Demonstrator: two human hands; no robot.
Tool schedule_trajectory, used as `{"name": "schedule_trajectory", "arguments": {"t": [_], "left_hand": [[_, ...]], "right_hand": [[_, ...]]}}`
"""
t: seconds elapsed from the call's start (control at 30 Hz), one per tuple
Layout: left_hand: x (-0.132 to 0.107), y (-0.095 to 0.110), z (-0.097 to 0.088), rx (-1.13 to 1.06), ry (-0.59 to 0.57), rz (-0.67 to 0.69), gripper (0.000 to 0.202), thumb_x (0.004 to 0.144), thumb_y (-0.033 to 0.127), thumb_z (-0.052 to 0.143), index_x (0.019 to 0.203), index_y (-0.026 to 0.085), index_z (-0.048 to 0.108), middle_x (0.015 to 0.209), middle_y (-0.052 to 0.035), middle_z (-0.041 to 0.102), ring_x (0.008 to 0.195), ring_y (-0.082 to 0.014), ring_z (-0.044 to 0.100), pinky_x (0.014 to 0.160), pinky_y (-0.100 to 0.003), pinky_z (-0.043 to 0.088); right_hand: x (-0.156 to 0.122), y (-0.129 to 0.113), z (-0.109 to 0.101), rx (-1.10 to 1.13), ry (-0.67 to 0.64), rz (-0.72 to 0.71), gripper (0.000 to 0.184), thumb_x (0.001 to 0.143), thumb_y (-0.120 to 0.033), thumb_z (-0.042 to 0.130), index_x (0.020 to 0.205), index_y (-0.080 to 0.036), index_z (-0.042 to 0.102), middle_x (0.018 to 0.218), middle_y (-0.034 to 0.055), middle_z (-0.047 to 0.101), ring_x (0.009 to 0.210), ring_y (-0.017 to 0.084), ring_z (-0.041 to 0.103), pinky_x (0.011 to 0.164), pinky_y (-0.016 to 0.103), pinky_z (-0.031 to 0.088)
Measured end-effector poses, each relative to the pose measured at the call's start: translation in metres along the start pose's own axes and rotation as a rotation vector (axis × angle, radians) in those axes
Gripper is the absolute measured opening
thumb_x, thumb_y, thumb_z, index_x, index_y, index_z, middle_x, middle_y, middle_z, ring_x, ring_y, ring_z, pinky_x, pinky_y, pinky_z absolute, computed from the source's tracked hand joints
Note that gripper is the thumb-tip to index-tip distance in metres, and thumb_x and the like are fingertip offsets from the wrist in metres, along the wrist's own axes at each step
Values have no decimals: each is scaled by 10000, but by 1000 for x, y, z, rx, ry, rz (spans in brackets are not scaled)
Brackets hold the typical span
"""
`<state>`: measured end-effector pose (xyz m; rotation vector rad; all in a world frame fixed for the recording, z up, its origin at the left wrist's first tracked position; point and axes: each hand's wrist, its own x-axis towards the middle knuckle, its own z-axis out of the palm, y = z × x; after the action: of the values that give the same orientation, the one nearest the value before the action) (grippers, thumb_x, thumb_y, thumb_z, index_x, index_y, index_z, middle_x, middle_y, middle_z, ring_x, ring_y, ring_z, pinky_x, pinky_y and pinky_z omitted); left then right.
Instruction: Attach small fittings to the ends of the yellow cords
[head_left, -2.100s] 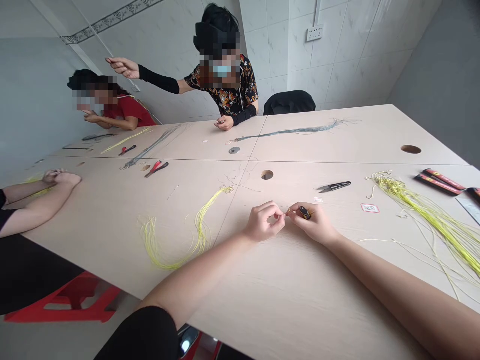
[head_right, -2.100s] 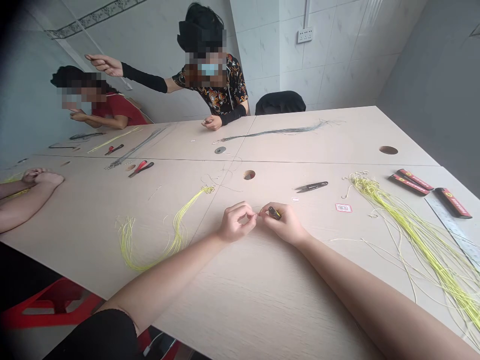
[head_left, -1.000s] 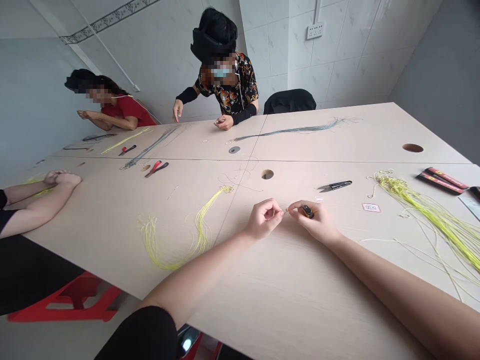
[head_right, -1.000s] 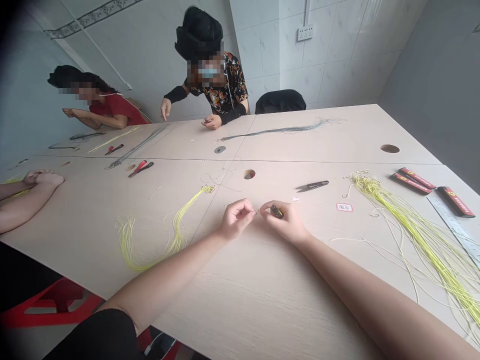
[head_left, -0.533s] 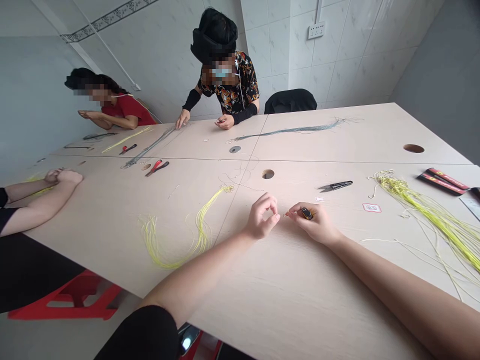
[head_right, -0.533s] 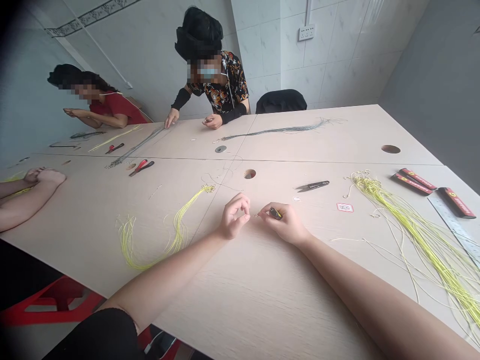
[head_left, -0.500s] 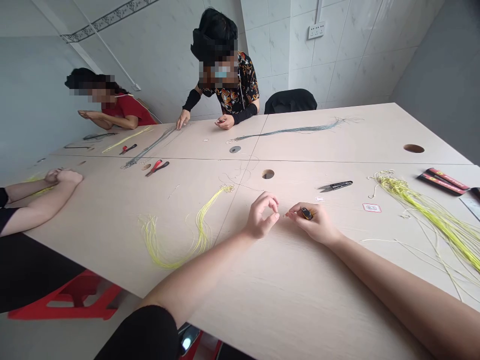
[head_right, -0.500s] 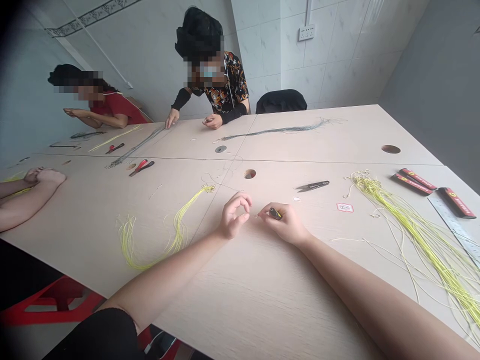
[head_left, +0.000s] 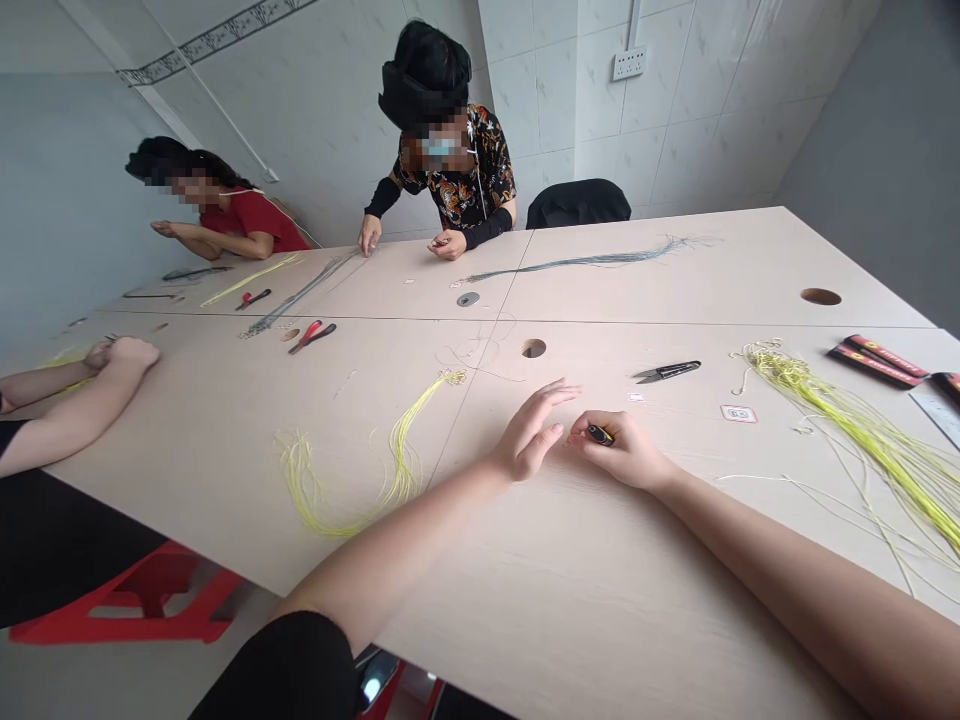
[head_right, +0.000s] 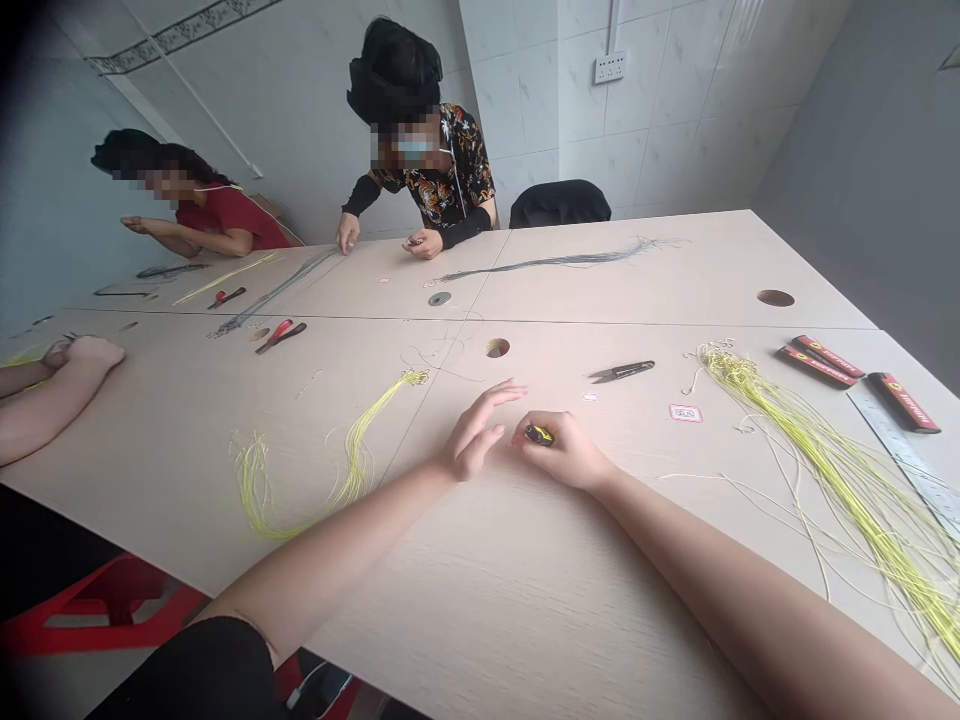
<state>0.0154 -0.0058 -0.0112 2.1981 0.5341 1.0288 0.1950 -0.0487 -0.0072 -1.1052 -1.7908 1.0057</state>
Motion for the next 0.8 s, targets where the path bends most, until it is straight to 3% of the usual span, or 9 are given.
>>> {"name": "schedule_trajectory", "arguments": {"t": [0.07,0.17,0.3,0.43,0.63,0.8], "left_hand": [[0,-1,0,-108,-57,-118,432,926,421,343,1270,182,448,1204,-140,597,1194,-288,513,1019,-474,371],[-2,-1,1,-211,-90,-277,462,916,523,322,1185,169,447,914,-87,624,905,-236,586,854,-409,435],[-3,0,1,-184,-80,-358,435,895,580,333,1043,189,454,688,12,473,637,-148,453,646,-303,379],[-2,0,2,-206,-58,-313,350,890,515,369,1008,197,455,715,15,456,651,-137,429,644,-290,363],[0,0,-1,-226,-1,-283,227,806,376,477,696,178,464,665,9,457,621,-121,402,597,-273,328],[2,2,0,-234,-42,-354,210,757,345,546,667,157,525,642,5,483,600,-114,418,567,-256,324]], "right_hand": [[0,0,0,5,1,1,134,745,-227,499,694,-164,607,641,7,582,560,102,430,553,243,360],[0,0,0,11,13,9,135,746,-242,499,686,-164,592,632,3,563,552,98,413,544,241,348],[1,2,-1,11,30,24,141,739,-244,486,708,-162,597,644,7,576,560,100,418,546,240,351],[1,2,-2,50,50,13,122,737,-232,489,698,-162,581,632,2,569,556,98,419,540,238,343],[1,0,-2,59,78,24,131,750,-254,507,695,-165,586,599,-6,540,545,98,407,525,241,325],[3,2,-2,81,133,33,150,754,-283,513,695,-164,583,624,0,558,562,101,429,538,244,337]]}}
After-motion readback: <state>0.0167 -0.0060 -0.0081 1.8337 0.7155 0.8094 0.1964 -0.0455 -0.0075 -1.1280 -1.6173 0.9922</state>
